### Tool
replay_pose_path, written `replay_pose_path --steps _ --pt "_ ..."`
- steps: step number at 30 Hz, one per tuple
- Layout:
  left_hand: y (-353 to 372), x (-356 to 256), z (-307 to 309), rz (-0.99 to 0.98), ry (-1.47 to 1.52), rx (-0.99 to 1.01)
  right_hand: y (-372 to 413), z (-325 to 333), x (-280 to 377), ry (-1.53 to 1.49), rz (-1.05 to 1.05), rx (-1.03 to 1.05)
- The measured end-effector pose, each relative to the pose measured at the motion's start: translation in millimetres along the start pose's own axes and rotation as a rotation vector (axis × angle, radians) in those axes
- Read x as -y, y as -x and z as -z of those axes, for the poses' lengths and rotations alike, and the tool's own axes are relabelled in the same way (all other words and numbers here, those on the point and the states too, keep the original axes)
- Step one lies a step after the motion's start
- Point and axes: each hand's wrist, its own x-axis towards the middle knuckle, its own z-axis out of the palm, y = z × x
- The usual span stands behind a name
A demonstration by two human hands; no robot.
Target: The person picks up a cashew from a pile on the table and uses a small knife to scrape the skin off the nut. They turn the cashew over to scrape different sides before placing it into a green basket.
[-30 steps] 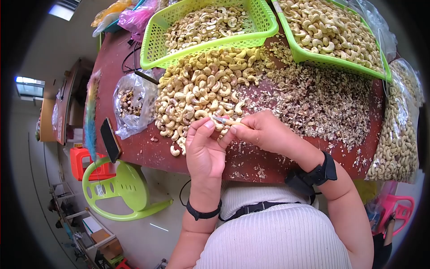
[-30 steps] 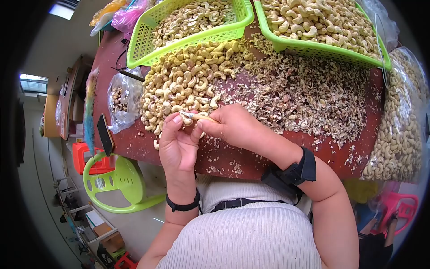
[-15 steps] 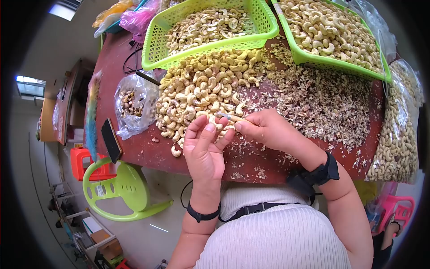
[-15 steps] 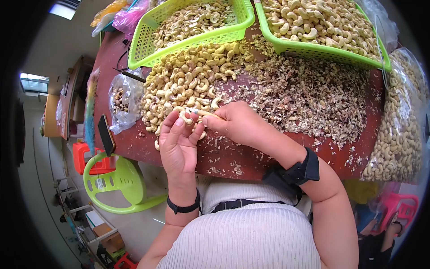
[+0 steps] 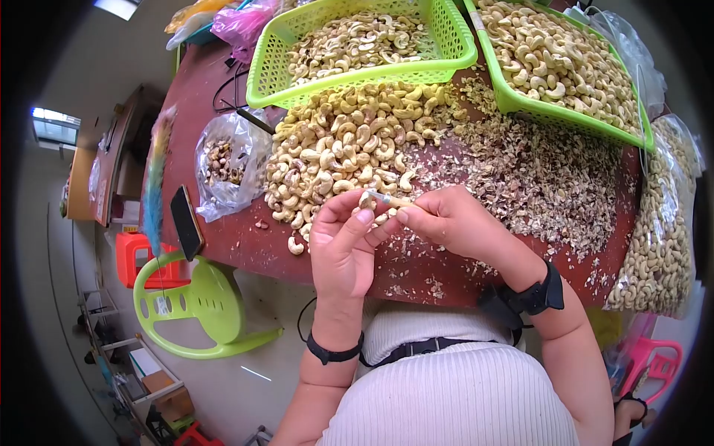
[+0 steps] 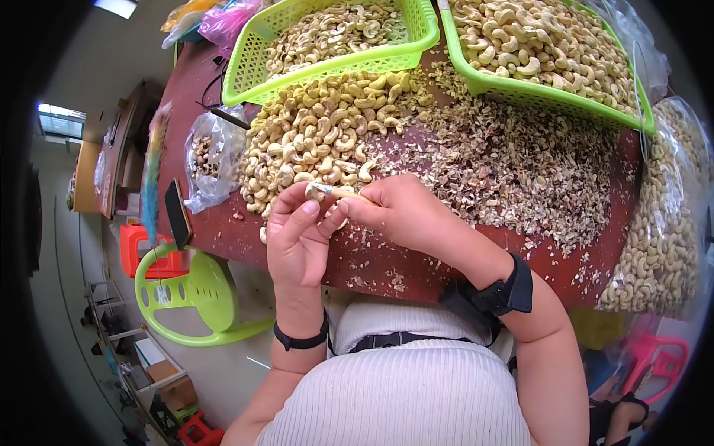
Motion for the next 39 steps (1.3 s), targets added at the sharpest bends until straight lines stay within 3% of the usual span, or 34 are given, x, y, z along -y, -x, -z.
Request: replay_pose_path --steps 8,14,19,25,39 --pt "-0.5 -0.5 -1.9 -0.058 0.038 0.099 -0.2 3.5 0.5 -0.055 -0.041 0.059" --pt "-1.7 -5.0 8.1 0.016 0.119 0.007 -1.1 13.0 -0.8 -0.061 -0.068 -0.001" --pt "-2.3 -5.7 3.9 0.048 -0.033 -0.073 0.6 15.1 5.3 -0.077 -0.110 -0.004" --pt "-3.4 -10.1 6.1 0.043 -0.027 0.023 2.5 13.3 13.0 -0.005 -0.129 -0.010" --pt "-5.7 -9.7 10.1 0.035 0.090 -0.004 -1.7 3.6 10.4 0.044 -0.102 0.005"
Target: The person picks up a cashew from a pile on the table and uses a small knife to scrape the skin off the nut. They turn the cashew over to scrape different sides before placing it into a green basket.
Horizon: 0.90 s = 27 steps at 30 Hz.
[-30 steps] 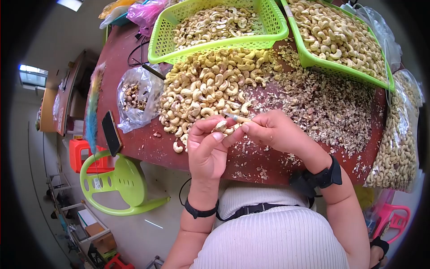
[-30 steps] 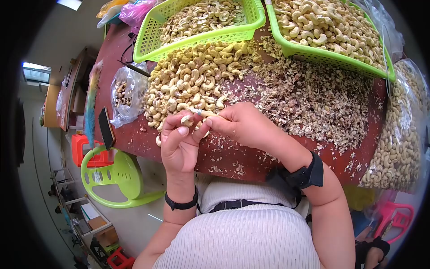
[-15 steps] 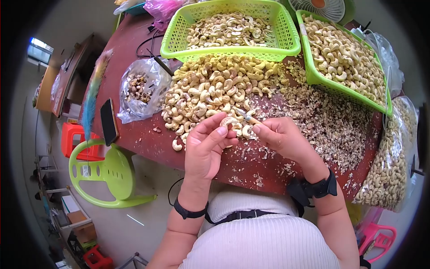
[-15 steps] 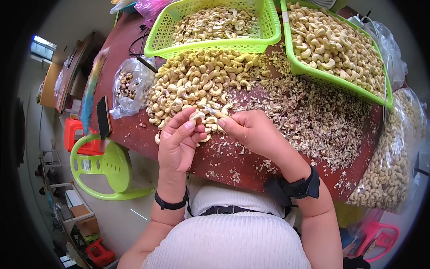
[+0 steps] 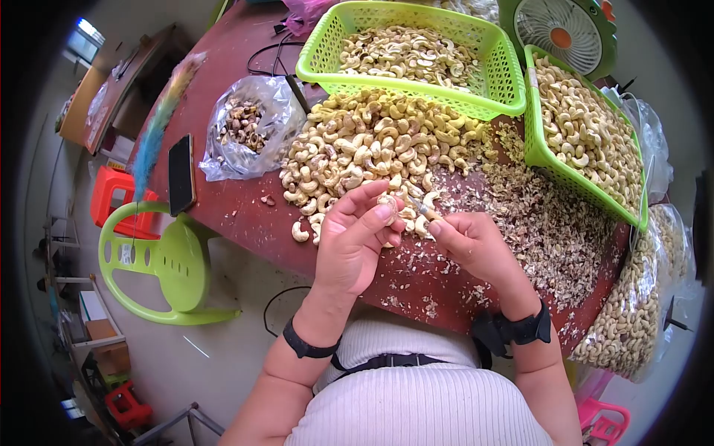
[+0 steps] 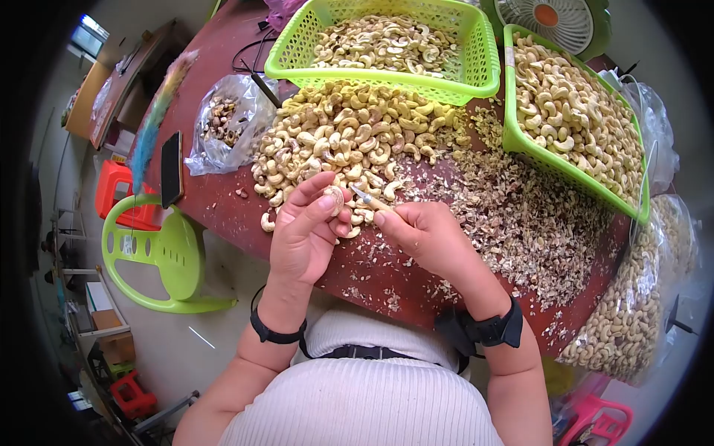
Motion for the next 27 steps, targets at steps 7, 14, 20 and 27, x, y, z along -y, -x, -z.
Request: replay_pose_path --steps 7,14,20,27 --pt "0.8 1.6 2.1 0.023 -0.025 0.049 -1.2 -7.4 -6.6 -0.035 0.066 -0.002" --pt "1.5 2.3 -2.8 -0.008 -0.037 -0.034 -0.6 -10.3 -6.9 -0.016 0.071 0.005" --pt "6.9 -2.1 -12.3 -0.042 -0.123 -0.058 -0.8 -12.3 -7.8 0.083 0.102 -0.033" --pt "6.0 -2.0 -13.1 -0.058 -0.135 -0.076 0.5 -15.4 -2.3 0.130 0.110 -0.041"
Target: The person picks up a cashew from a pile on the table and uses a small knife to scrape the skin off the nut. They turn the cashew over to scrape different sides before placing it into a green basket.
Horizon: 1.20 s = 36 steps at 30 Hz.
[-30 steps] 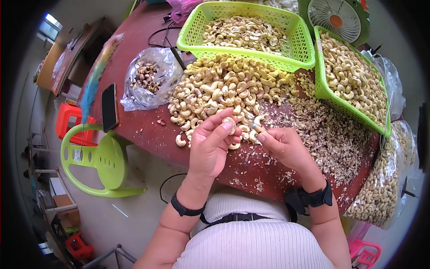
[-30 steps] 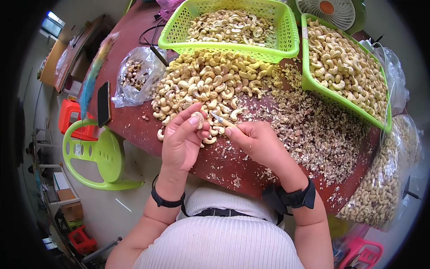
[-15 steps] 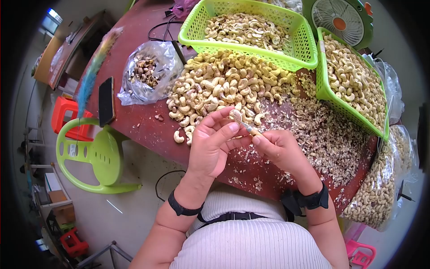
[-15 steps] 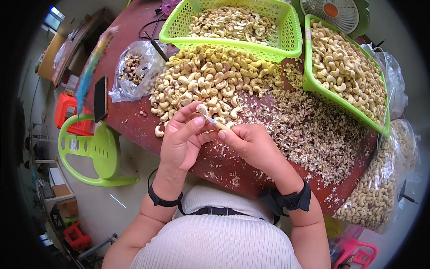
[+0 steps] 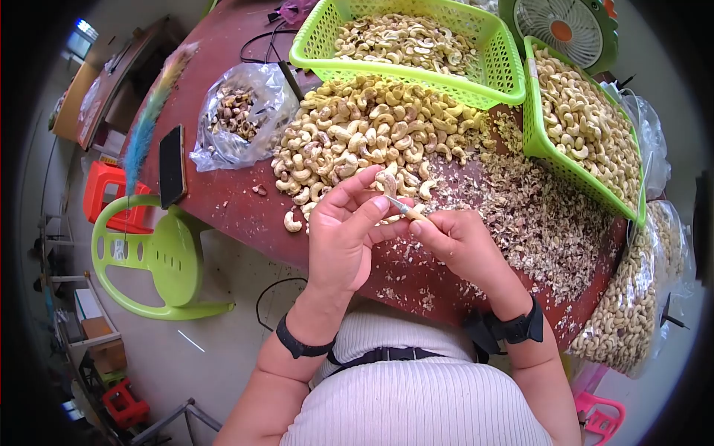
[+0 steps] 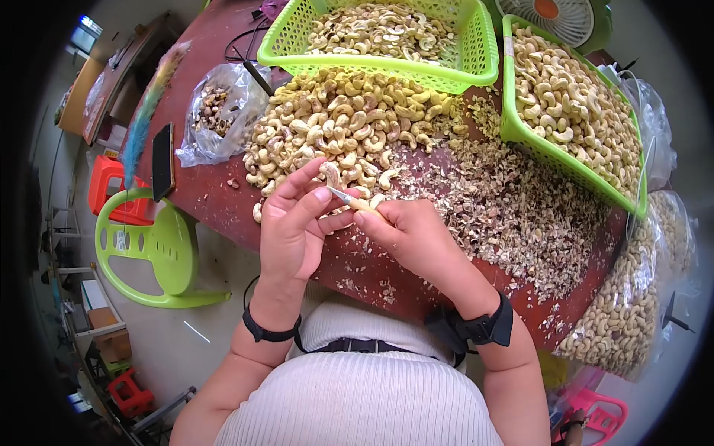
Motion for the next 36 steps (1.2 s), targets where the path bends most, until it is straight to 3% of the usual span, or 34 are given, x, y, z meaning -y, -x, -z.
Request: replay_pose_path --steps 14,23,36 --pt "1.5 5.0 0.1 -0.032 -0.016 -0.098 -0.2 -0.6 3.3 0.144 -0.006 -0.004" --pt "1.6 12.2 -1.3 -0.016 0.034 -0.130 -0.7 -2.3 -3.9 0.064 0.024 -0.040" --pt "0.1 10.1 1.9 -0.033 -0.028 -0.067 0.2 -1.9 -3.6 0.073 0.011 -0.015"
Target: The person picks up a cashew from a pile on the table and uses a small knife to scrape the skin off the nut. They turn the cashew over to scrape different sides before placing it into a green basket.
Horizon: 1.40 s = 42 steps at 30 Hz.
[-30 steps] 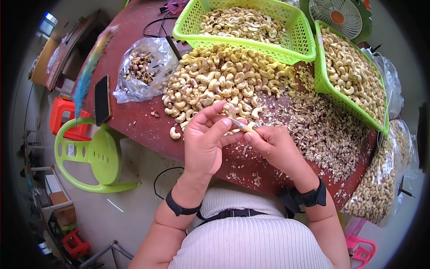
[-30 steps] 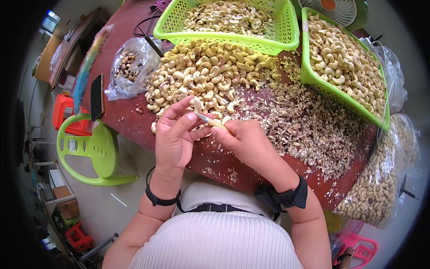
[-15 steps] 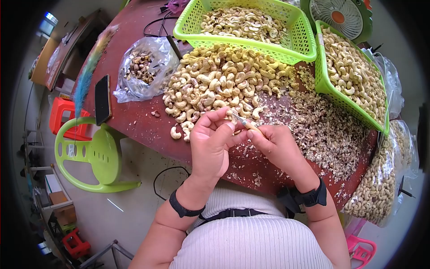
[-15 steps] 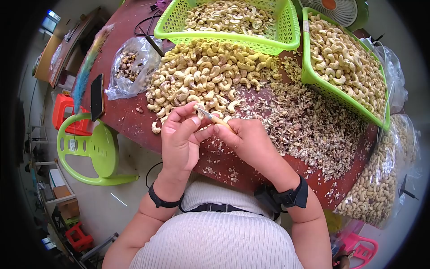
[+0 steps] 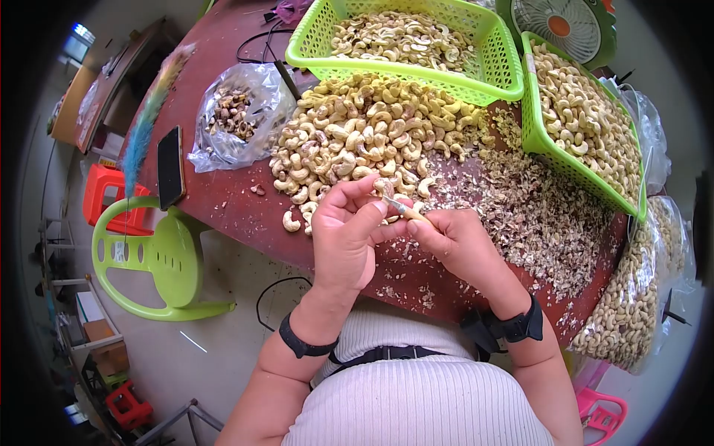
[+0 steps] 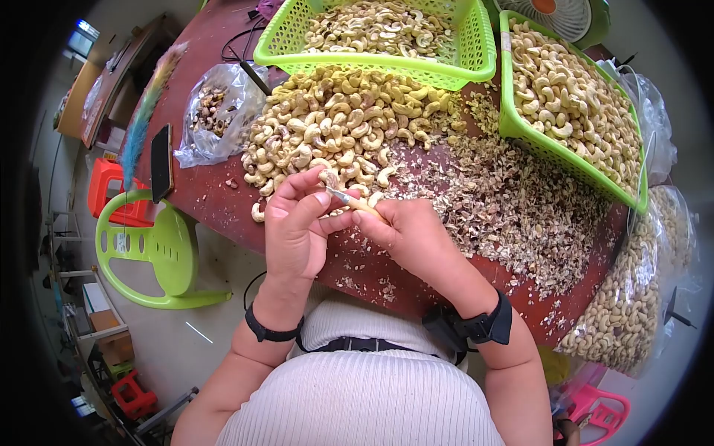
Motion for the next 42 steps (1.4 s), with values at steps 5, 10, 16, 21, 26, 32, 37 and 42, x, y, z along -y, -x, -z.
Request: replay_pose_path --steps 5,10,16,21,26,32,37,42 --pt "1.0 -1.4 -1.7 0.030 0.047 0.001 1.0 1.4 2.7 0.002 -0.031 0.017" --pt "1.2 4.0 0.2 0.070 0.112 0.006 0.3 1.7 -0.9 -0.067 -0.019 0.008" --pt "-3.0 3.0 4.4 0.099 0.094 0.063 -0.2 0.1 -3.8 -0.076 -0.020 0.018" --pt "-3.1 2.6 4.6 0.083 0.078 0.072 0.7 0.0 -3.2 -0.088 -0.022 0.018" --pt "-2.2 1.9 2.7 0.067 0.046 0.059 1.1 1.3 -1.4 -0.069 -0.022 0.026" --pt "0.9 6.1 5.3 0.060 0.067 0.057 1.2 3.4 0.9 -0.074 -0.077 0.068" --pt "3.6 10.6 7.0 0.058 0.115 0.100 1.3 3.3 -2.8 -0.117 -0.070 0.036" --pt "-0.3 12.4 6.8 0.127 0.189 0.073 -0.2 1.9 -7.8 -0.181 -0.070 0.023"
